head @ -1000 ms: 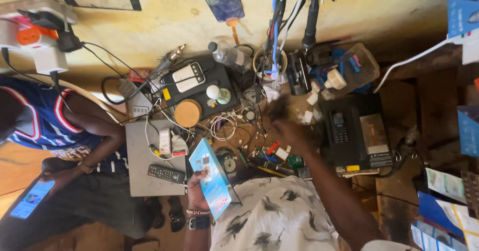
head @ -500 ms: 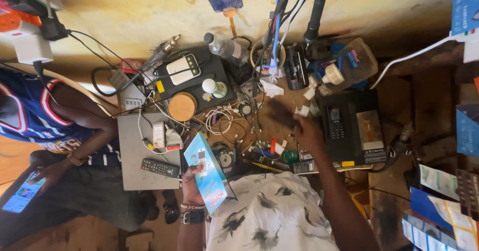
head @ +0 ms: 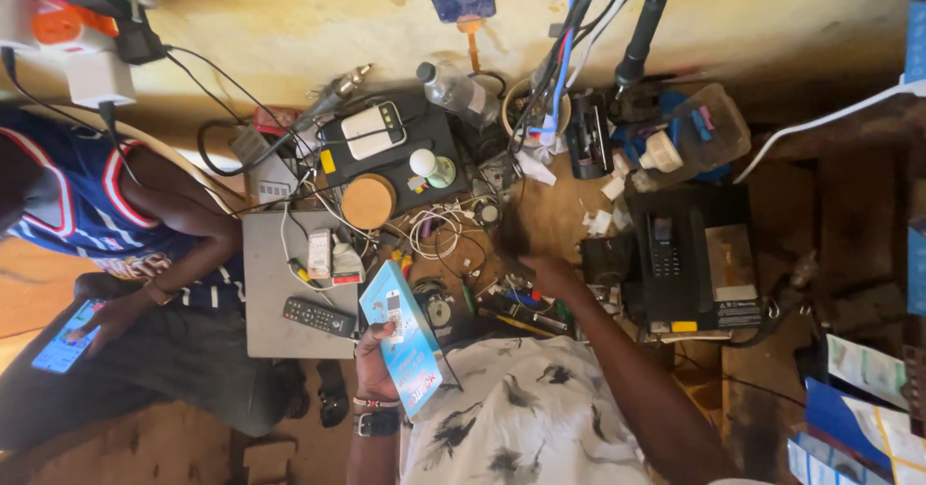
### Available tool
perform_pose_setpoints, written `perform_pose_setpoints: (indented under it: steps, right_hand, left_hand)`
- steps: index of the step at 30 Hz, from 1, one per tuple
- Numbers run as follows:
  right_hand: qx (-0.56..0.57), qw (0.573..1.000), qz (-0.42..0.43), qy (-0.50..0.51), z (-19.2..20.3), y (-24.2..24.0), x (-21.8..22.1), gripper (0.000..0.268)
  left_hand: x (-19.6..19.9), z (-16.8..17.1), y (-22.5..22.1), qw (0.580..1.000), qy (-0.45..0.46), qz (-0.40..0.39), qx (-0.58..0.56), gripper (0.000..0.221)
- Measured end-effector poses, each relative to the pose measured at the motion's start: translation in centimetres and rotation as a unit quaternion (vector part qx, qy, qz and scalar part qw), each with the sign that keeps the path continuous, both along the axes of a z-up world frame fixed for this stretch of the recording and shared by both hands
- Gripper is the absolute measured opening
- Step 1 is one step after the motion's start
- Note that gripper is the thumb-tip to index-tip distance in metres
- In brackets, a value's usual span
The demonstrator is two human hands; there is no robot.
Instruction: Repairing a circuit board by inspecting and assembling small electronic components
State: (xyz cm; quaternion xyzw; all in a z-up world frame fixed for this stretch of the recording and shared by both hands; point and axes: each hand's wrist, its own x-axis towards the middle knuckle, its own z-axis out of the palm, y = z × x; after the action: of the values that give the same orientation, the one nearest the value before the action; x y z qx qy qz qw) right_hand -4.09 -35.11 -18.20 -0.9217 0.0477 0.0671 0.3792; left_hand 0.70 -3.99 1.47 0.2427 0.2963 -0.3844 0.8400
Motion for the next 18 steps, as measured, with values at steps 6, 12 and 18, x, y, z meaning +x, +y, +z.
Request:
perform_pose_setpoints:
  steps: [6, 12, 18]
  right_hand:
    - [0.078, 0.99, -0.007, 0.12, 2.5, -2.9, -4.5, 0.049]
    - [0.221, 0.935, -0.251, 0.118, 6.2, -7.1, -3.6, 0.05]
    - [0.021, 0.952, -0.268, 0.148, 4.2, -3.4, 0.2, 0.054]
  left_hand:
    - [0.5, -0.3, -0.5, 1.0, -0.017, -0.003, -0.025, 0.034]
    - [0.5, 0.5, -1.3, 0.998, -0.032, -0.019, -0.044, 0.034]
    - [-0.1, 0.8, -1.0, 0.999, -0.038, -0.023, -0.013, 0.033]
